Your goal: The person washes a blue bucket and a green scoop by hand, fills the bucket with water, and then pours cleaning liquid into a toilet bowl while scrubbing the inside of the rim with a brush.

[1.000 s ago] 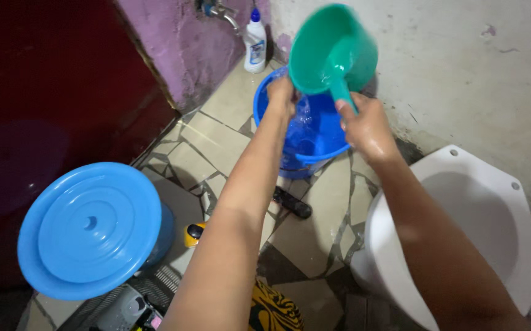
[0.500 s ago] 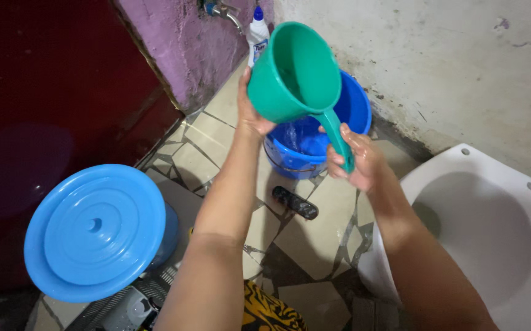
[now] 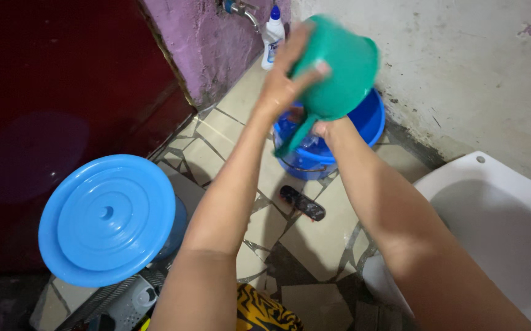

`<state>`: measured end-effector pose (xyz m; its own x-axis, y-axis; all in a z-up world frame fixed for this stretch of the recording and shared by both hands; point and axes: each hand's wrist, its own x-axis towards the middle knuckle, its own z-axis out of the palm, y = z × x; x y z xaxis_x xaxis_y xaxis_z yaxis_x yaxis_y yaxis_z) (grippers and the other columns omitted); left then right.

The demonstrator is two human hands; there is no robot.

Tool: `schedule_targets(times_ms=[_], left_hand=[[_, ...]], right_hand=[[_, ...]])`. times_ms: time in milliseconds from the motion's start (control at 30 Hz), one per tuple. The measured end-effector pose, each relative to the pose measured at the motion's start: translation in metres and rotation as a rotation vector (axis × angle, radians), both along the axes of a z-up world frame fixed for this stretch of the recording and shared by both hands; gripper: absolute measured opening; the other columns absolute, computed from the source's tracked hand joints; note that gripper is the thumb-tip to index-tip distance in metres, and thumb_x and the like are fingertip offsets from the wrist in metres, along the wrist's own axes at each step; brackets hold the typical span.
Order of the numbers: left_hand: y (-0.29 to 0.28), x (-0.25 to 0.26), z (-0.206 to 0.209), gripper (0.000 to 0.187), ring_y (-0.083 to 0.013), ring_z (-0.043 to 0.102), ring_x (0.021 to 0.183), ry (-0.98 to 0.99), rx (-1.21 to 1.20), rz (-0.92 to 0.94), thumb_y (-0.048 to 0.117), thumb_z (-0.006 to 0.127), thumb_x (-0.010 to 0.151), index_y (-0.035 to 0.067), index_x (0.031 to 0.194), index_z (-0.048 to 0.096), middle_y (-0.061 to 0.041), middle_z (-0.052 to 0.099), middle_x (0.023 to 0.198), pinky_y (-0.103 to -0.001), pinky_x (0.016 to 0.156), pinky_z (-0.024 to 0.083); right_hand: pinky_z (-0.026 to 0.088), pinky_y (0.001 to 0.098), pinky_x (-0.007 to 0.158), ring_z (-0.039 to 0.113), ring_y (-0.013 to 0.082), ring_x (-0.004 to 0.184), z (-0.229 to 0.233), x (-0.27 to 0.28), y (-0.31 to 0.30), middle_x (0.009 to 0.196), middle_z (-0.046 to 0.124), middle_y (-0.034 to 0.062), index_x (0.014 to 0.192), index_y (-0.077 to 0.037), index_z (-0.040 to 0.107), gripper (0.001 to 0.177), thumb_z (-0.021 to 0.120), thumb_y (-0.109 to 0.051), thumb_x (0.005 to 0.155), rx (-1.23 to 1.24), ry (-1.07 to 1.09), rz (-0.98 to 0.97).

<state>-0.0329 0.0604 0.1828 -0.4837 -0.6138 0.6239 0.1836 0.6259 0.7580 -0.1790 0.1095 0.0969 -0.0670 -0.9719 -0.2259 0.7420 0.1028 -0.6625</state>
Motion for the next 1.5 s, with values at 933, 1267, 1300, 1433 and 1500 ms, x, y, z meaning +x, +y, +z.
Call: schedule_targets(times_ms=[933,1267,1300,1433,1500], left_hand=[[0.033,0.195,-0.103,0.052,-0.0263,0.075,0.084,-1.622,0.321,-0.138,0.051,0.083,0.071,0.011,0.105,0.08,-0.01,0.079,0.098,-0.042,0.076,0.059],[0.069,0.219,-0.144,0.036,-0.034,0.069,0.117,-1.78,0.107,0.145,0.027,0.066,0.09,0.008,0.119,0.075,-0.016,0.071,0.129,-0.045,0.093,0.058],[0.063,0.222,-0.133,0.038,-0.0332,0.068,0.119,-1.763,0.126,0.141,0.028,0.066,0.09,0.008,0.122,0.073,-0.016,0.069,0.129,-0.044,0.096,0.056],[0.059,0.218,-0.115,0.041,-0.0321,0.064,0.121,-1.643,0.184,0.279,0.023,0.069,0.084,0.01,0.123,0.069,-0.014,0.065,0.131,-0.043,0.097,0.054],[0.052,0.215,-0.123,0.036,-0.0334,0.067,0.118,-1.594,0.214,0.359,0.025,0.067,0.089,0.011,0.123,0.07,-0.015,0.068,0.129,-0.045,0.096,0.056]], right_hand=[[0.056,0.0321,0.057,0.066,0.0163,0.077,0.038,0.121,0.048,0.105,0.068,0.0104,0.146,-0.019,0.04,0.079,0.071,0.01,0.08,-0.066,0.519,0.199],[0.056,0.0308,0.049,0.072,0.0183,0.06,-0.068,0.126,0.067,0.082,0.075,0.015,0.1,0.014,0.066,0.034,0.085,-0.002,0.076,0.163,1.0,0.126],[0.054,0.0314,0.048,0.07,0.0185,0.057,-0.07,0.125,0.071,0.079,0.074,0.0159,0.1,0.013,0.067,0.036,0.086,-0.007,0.076,0.169,1.033,0.141],[0.049,0.034,0.046,0.063,0.0194,0.048,-0.068,0.128,0.085,0.068,0.068,0.0178,0.093,0.012,0.072,0.043,0.084,-0.029,0.083,0.273,1.211,0.251],[0.049,0.0347,0.047,0.062,0.0193,0.046,-0.066,0.131,0.086,0.064,0.066,0.0183,0.089,0.011,0.073,0.05,0.082,-0.037,0.087,0.359,1.315,0.322]])
